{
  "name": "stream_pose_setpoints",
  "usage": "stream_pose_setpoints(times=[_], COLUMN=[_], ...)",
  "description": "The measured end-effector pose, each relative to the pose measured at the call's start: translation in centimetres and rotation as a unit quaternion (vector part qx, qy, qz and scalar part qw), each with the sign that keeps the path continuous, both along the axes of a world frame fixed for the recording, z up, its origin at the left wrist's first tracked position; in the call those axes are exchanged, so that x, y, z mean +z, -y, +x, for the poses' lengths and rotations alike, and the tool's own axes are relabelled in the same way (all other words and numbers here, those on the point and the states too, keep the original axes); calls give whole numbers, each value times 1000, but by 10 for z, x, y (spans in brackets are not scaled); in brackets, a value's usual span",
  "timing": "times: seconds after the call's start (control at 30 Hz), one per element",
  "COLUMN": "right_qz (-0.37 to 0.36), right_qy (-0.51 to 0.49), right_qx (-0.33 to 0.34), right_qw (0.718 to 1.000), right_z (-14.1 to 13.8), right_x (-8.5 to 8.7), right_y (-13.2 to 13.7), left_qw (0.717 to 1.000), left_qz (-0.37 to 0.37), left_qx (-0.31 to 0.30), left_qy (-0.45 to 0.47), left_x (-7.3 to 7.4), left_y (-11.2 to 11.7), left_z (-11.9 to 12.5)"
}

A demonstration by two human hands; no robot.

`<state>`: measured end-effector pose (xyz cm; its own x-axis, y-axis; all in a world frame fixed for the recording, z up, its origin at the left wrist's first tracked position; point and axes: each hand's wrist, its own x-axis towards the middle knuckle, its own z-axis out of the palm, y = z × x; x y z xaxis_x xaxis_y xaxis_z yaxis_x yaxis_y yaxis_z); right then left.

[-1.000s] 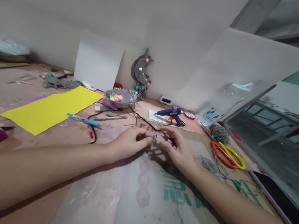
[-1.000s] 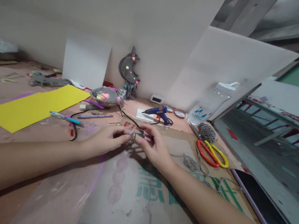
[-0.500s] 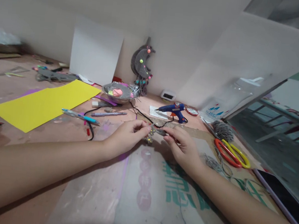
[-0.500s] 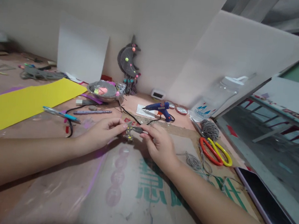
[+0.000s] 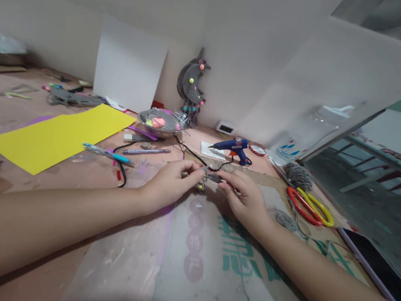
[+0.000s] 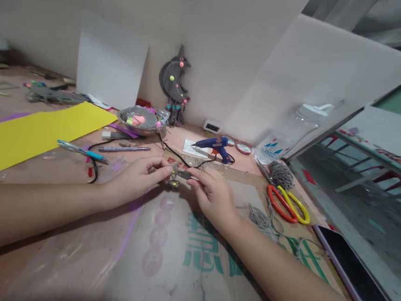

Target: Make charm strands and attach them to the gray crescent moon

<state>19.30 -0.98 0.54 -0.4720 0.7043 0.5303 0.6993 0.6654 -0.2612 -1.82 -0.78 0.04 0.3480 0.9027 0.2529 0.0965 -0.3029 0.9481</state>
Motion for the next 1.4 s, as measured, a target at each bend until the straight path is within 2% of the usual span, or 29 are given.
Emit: stream_pose_setpoints(times=[0.27, 0.77, 1.17, 1.4], right_qz=[-24, -28, -22, -25], right_qy=[-19, -31, -60, -48], right_qx=[-3, 8, 19, -7], right_qw=[1000, 999, 998, 999], right_z=[-1, 0, -1, 1], right_x=[0, 0, 0, -1], right_y=[1, 0, 2, 1], left_qw=[1000, 999, 1000, 1000], left_qz=[2, -31, -21, -21], left_qx=[0, -14, -5, 7], left_qy=[-5, 12, -4, -7], left_x=[1, -1, -2, -1], left_y=[0, 0, -3, -2], left_z=[0, 1, 1, 1])
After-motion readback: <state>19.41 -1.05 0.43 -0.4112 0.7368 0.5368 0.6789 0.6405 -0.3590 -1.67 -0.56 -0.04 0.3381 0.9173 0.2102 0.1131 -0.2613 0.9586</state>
